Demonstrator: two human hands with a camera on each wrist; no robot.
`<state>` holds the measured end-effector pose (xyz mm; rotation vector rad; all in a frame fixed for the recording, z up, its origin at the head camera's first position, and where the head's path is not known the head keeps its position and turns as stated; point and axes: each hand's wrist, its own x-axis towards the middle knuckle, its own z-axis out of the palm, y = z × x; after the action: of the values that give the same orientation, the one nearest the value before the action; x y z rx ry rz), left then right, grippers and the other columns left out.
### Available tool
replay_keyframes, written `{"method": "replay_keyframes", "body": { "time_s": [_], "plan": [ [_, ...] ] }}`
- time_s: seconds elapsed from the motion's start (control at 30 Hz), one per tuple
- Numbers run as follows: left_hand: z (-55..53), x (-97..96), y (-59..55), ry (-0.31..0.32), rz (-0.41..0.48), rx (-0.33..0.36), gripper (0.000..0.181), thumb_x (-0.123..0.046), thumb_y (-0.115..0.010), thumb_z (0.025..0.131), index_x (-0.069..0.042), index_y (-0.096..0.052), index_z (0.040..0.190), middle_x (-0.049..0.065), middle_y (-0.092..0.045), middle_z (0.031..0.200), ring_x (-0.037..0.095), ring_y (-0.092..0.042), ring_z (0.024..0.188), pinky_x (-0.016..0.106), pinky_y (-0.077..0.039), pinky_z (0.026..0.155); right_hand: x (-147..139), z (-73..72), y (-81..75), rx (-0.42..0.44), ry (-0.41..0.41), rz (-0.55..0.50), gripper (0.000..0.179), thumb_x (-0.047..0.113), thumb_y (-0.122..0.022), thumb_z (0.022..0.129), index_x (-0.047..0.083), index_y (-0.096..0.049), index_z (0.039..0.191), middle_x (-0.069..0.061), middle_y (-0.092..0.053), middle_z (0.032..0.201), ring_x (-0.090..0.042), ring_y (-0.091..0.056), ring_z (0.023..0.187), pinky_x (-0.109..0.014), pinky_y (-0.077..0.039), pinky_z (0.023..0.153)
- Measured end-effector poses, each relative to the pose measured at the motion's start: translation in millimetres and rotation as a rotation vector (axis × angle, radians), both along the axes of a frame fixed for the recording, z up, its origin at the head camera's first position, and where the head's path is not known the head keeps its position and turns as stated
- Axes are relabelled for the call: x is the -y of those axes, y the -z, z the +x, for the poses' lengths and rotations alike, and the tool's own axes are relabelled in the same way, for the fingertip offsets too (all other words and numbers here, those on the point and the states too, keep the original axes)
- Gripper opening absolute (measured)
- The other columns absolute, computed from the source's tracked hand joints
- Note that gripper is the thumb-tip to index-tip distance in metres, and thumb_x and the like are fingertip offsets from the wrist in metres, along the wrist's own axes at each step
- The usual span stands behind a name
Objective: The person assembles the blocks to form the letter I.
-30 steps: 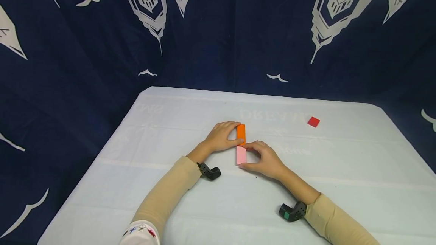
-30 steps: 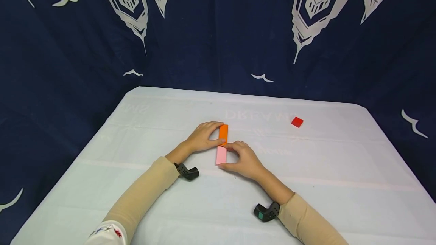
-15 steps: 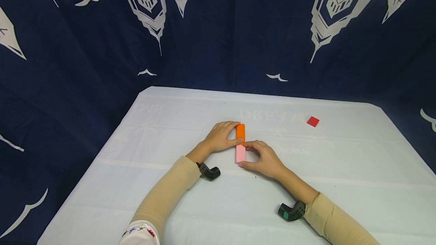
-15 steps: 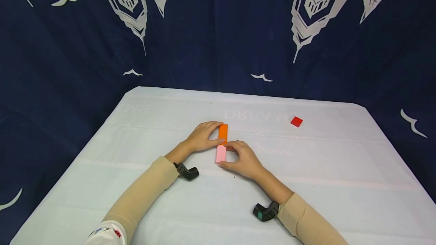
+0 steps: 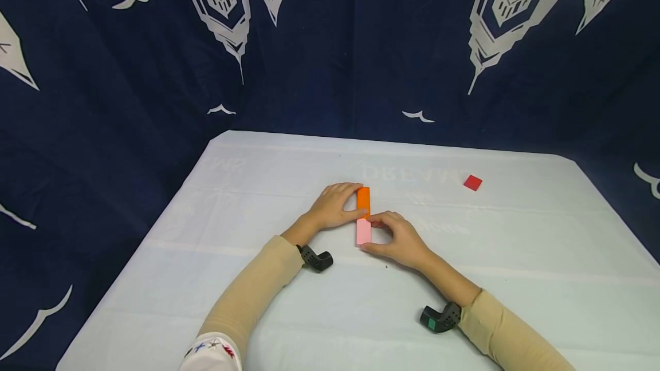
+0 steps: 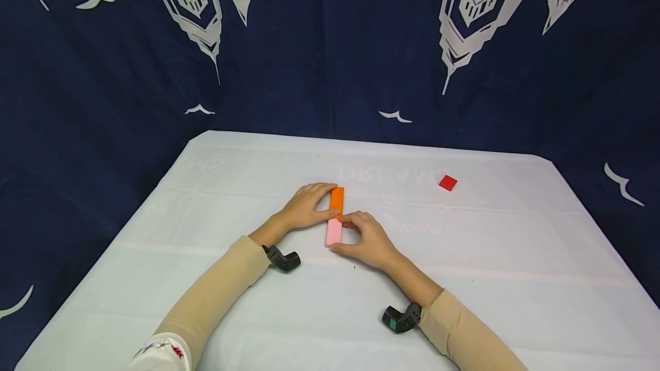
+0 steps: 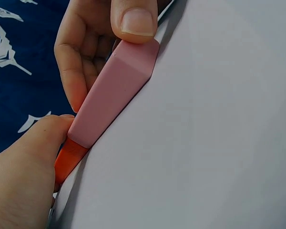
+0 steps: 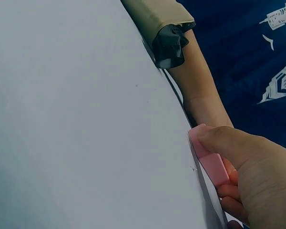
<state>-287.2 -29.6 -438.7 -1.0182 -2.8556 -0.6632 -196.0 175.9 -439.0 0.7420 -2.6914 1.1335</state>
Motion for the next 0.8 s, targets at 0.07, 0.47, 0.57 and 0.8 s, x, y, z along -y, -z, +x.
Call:
{"method": "replay_keyframes", "body": {
  "time_s": [0.07, 0.47, 0.57, 0.8],
  "plan": [
    [-0.2, 0.1, -0.5, -0.001, -0.003, 0.000, 0.069, -0.051, -0.059, 0.092, -0.013, -0.041, 0.148, 0.004, -0.044, 0.148, 0.023, -0.036, 0.138, 0.043, -0.023, 0.115, -0.2, -0.7, 0.2, 0.000, 0.000, 0.000, 0.056, 0.032, -0.087, 0.072, 0.007, -0.067, 0.117, 0.000, -0.066, 0.106, -0.020, -0.058, 0.103, -0.043, -0.048, 0.093],
    [0.6, -0.1, -0.7, -0.001, 0.006, -0.002, 0.069, -0.050, -0.059, 0.092, -0.013, -0.041, 0.147, 0.005, -0.045, 0.148, 0.024, -0.036, 0.138, 0.044, -0.024, 0.114, 0.0, 0.1, -1.1, 0.013, 0.001, -0.005, 0.057, 0.032, -0.087, 0.072, 0.007, -0.067, 0.118, -0.001, -0.066, 0.106, -0.021, -0.058, 0.103, -0.043, -0.048, 0.093],
    [1.7, -0.6, -0.7, -0.001, 0.002, -0.007, 0.068, -0.050, -0.059, 0.093, -0.013, -0.042, 0.147, 0.007, -0.044, 0.148, 0.025, -0.036, 0.138, 0.045, -0.024, 0.114, -0.1, 0.3, -0.9, 0.017, -0.002, -0.010, 0.057, 0.032, -0.087, 0.072, 0.006, -0.067, 0.118, -0.001, -0.066, 0.107, -0.021, -0.058, 0.103, -0.043, -0.048, 0.093],
    [7.8, -3.8, -3.2, 0.014, -0.014, -0.087, 0.061, -0.046, -0.057, 0.094, -0.008, -0.049, 0.142, 0.010, -0.047, 0.144, 0.027, -0.039, 0.135, 0.044, -0.025, 0.114, -0.5, 0.5, -0.3, 0.015, -0.001, -0.016, 0.057, 0.031, -0.088, 0.072, 0.006, -0.066, 0.118, -0.001, -0.065, 0.107, -0.021, -0.059, 0.103, -0.043, -0.048, 0.093]
  ]
}}
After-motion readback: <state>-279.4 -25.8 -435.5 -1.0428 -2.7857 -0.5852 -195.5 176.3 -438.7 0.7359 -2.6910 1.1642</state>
